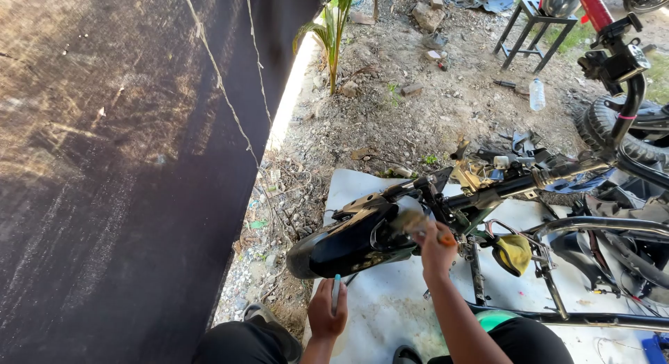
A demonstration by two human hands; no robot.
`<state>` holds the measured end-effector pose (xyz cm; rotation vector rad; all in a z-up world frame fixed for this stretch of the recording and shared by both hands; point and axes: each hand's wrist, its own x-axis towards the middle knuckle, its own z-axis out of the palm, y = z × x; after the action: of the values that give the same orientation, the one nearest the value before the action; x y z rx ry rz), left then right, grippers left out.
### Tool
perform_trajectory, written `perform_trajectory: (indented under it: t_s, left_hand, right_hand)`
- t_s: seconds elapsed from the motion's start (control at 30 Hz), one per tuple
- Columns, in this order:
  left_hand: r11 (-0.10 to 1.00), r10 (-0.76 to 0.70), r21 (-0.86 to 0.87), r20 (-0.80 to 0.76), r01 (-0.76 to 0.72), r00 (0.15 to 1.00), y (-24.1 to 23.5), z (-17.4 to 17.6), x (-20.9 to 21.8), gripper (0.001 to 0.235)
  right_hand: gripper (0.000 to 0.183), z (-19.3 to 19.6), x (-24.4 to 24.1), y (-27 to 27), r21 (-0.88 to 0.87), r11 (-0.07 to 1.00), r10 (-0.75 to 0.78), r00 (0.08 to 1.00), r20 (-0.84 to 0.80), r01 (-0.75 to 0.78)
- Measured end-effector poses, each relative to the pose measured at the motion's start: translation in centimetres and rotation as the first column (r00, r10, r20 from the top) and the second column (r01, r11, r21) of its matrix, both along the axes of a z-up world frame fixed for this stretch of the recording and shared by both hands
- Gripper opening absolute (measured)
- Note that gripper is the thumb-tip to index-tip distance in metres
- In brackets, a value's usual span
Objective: Cleaning and detailing a disassembled motorcycle frame using a cloth and a brush.
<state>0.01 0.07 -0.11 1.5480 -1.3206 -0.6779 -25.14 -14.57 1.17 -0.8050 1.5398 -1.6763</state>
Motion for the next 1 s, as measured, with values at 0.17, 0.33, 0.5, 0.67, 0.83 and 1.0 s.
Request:
perform_trajectory:
  t_s: [0.17,0.33,0.5,0.67,0.83,1.0]
  left_hand:
    - [0.999,-0.039,0.016,0.019,0.039,0.999,0.2,-0.6,-0.1,0.032]
    - [0.999,-0.051,0.017,0.035,0.051,0.998,0.2,-0.2,0.1,0.034]
    - [0.993,-0.049,0.107,0.017,0.047,0.999,0.2,-0.3,0.3,0.032]
    - [0.998,-0.063,0.009,0.049,0.063,0.997,0.1,-0.9,0.3,0.031]
    - [0.995,-0.065,-0.068,0.058,0.069,0.996,0.1,-0.9,0.2,0.03]
    - [0.997,-0.065,0.034,0.018,0.064,0.998,0.3,0.0,0.2,0.029]
  right_hand:
    - [0.02,3.7,5.3,0.6,0.065,0.957,0.207,0.508,-0.836,-0.282]
    - [0.031,3.1,6.8,3.6,0.308,0.752,0.208,-0.233,-0.95,-0.583]
    - [0.023,2.9,2.2,0.0,0.214,0.775,0.281,0.021,-0.96,-0.594]
    - [0.02,3.5,2.7,1.6,0.209,0.78,0.313,0.078,-0.947,-0.59]
    - [0.028,2.7,1.8,3.3,0.224,0.62,0.197,-0.127,-0.972,-0.752]
    - [0.019,1.5,-0.6,3.2,0.127,0.917,0.251,0.302,-0.92,-0.377]
